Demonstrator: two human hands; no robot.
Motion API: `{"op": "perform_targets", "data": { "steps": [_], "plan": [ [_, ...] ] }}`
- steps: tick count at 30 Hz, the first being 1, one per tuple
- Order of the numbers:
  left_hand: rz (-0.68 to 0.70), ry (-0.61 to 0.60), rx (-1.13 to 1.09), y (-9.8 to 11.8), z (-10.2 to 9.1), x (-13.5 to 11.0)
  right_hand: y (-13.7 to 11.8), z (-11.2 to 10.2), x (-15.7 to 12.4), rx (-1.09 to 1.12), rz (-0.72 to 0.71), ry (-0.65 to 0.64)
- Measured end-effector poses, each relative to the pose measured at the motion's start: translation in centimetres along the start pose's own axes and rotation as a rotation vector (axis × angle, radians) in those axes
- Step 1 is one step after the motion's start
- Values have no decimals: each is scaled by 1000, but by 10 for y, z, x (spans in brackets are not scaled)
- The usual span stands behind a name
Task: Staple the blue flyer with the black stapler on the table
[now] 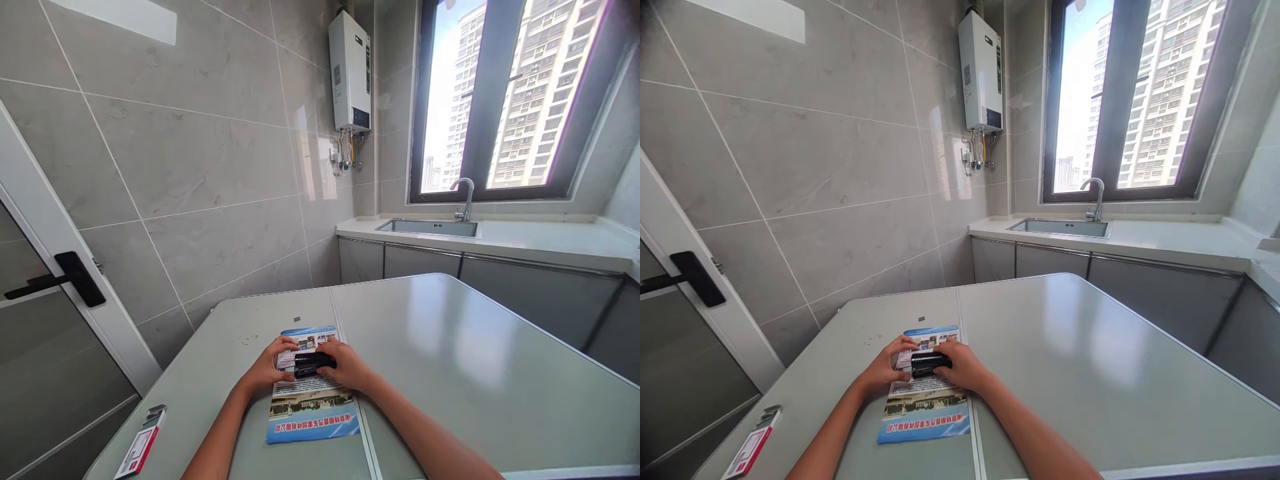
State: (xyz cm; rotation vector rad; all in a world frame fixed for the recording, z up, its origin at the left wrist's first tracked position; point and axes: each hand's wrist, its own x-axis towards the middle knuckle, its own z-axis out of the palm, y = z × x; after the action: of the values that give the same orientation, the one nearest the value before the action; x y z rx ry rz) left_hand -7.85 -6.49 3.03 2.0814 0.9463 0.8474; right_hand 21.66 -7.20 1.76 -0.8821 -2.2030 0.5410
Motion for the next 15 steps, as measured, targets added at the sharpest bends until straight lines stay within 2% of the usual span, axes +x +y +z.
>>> {"op": "perform_targets", "data": {
  "steps": [4,5,7,10,15],
  "plan": [
    [-61,212,-414,-2,4,4,1,-3,1,-29,-87,219],
    [-111,241,-527,-3,6,4,2,-4,1,-60,-137,262],
    [-233,222,-732,-3,10,4,3,-3,1,-149,-261,309],
    [-367,134,-924,-2,15,3,3,1,0,-300,-419,258],
    [-469,88,-971,0,15,2,0,9,-1,-443,-515,140]
  ]
}}
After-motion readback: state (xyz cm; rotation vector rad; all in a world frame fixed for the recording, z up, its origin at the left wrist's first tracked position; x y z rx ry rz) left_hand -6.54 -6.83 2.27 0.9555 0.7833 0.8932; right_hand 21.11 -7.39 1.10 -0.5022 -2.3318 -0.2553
